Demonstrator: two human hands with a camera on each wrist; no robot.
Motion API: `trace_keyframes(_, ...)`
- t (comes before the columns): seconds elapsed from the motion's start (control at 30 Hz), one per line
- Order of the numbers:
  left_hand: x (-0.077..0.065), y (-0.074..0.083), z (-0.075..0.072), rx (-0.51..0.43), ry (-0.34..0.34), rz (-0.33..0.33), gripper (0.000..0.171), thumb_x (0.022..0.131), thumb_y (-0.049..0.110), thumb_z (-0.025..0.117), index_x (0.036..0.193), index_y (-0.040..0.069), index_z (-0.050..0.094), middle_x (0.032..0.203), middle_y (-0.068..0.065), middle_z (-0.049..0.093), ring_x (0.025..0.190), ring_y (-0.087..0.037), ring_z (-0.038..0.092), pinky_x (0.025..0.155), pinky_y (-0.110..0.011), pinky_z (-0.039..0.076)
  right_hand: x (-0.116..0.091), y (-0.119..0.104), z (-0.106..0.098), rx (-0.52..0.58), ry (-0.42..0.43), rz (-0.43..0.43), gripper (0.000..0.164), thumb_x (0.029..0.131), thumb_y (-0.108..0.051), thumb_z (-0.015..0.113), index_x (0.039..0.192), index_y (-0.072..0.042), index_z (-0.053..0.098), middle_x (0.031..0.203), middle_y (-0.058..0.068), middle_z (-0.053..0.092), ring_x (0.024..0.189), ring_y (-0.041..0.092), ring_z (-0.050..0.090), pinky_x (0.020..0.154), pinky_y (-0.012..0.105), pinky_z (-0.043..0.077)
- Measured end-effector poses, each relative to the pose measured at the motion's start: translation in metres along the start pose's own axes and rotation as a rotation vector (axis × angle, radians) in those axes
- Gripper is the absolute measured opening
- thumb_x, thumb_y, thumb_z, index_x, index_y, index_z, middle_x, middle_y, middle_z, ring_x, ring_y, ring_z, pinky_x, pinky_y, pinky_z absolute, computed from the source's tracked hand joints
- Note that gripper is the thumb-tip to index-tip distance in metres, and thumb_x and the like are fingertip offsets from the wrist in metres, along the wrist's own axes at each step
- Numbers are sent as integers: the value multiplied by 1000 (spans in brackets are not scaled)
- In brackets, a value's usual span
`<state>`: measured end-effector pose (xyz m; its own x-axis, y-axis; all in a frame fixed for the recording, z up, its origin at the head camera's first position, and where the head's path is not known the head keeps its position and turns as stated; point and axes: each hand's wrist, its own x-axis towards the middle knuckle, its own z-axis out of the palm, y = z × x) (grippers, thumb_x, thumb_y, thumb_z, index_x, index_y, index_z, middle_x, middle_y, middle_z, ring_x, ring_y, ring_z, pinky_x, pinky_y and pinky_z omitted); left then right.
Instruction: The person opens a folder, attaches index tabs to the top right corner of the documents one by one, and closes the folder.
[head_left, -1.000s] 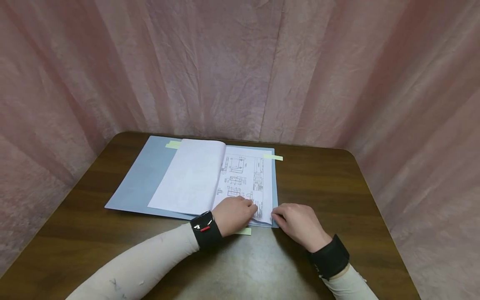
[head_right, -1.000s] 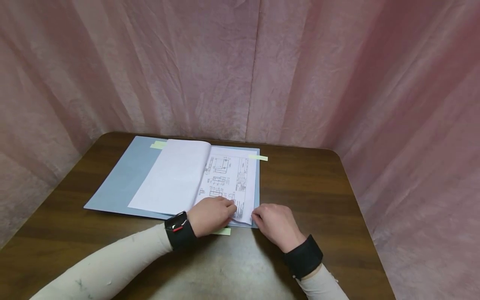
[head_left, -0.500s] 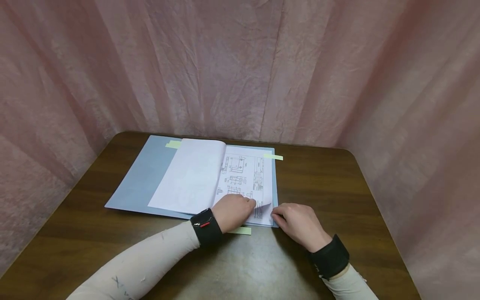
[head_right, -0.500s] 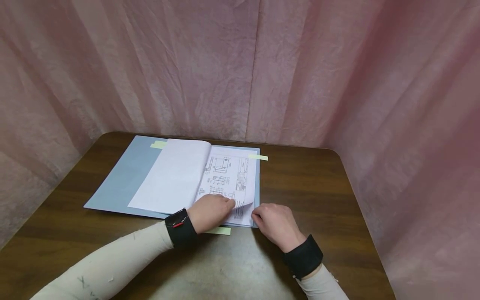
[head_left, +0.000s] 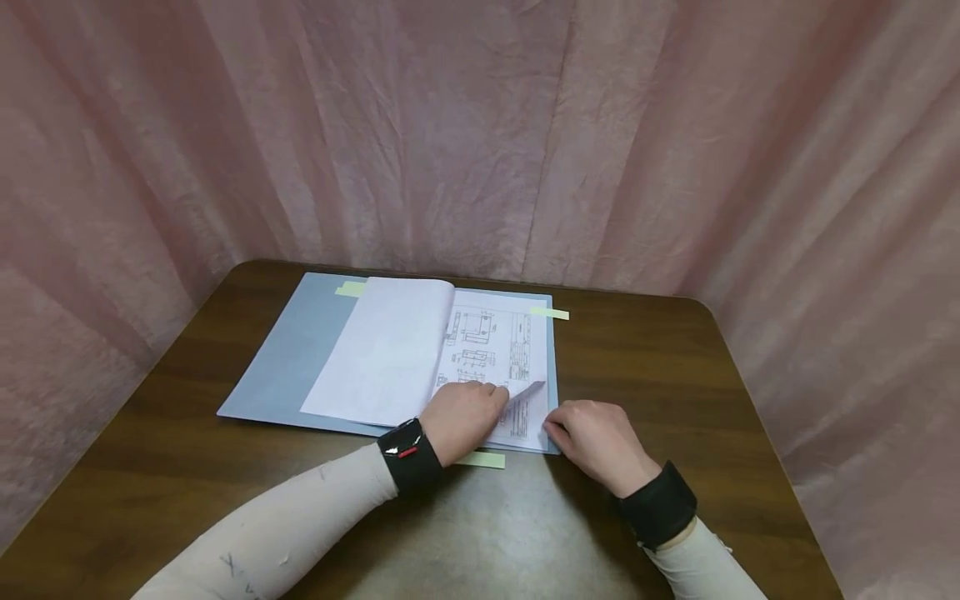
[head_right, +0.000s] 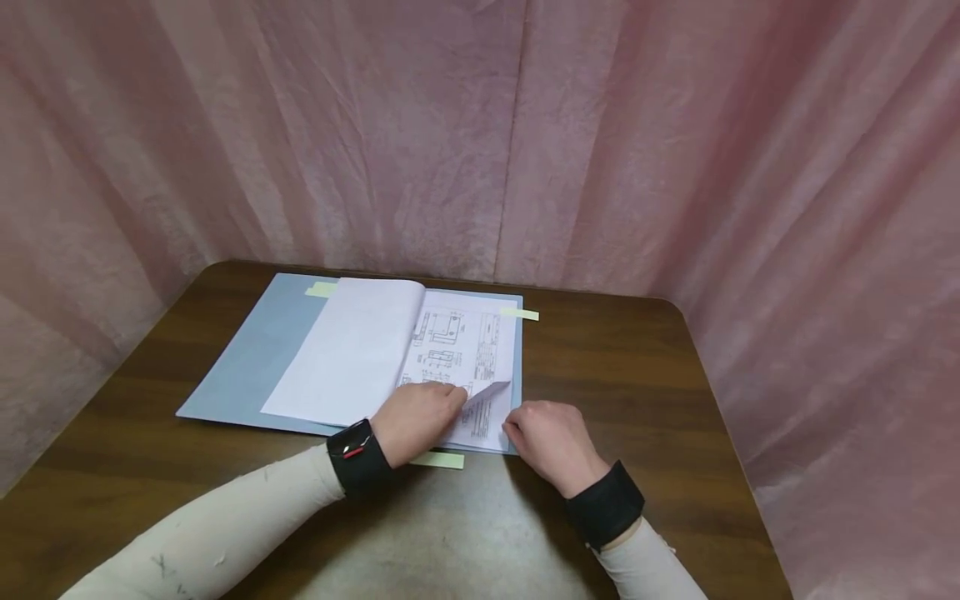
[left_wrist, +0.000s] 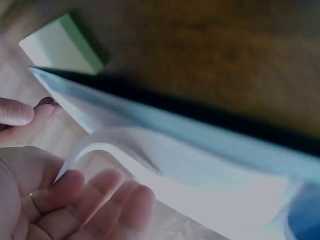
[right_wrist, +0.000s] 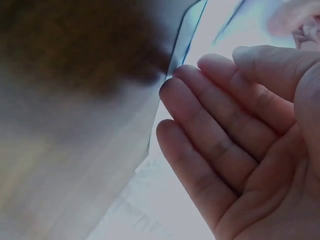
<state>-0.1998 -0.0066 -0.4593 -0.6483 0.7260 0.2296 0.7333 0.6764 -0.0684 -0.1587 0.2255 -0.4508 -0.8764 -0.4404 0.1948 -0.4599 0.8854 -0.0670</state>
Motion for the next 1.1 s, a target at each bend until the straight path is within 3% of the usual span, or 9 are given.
trace_keyframes(0.17,-1,-3,-5,23,92,-74,7,95,18,63,98,12,62,83,0,66,70,-14,61,58,-31,50,6,1,1,7,-5,-62,18,86,-28,76,101,-18,78,93,-7,69,82,10,62,71,28,50)
trace_keyframes(0.27,-1,-5,-8,30,124,-114,12,94,21,66,99,11,63,87,-2,67,71,-15,61,59,-31,51,8,1,3,22,11,-93,25,85,-26,77,107,-16,76,108,-3,70,100,13,65,83,33,52)
trace_keyframes(0.5,-9,-16,-14,23,123,-156,19,91,23,70,101,9,62,89,-4,67,69,-15,56,60,-29,50,10,-3,9,33,8,-103,8,85,-24,76,93,-23,74,80,-14,59,68,6,49,62,25,44)
trace_keyframes(1.1,-50,-59,-22,60,149,-324,18,88,20,70,98,6,64,85,-8,66,66,-16,56,60,-31,52,17,-12,7,-15,-25,-90,6,86,-29,75,90,-24,76,72,-15,54,61,6,44,56,23,36)
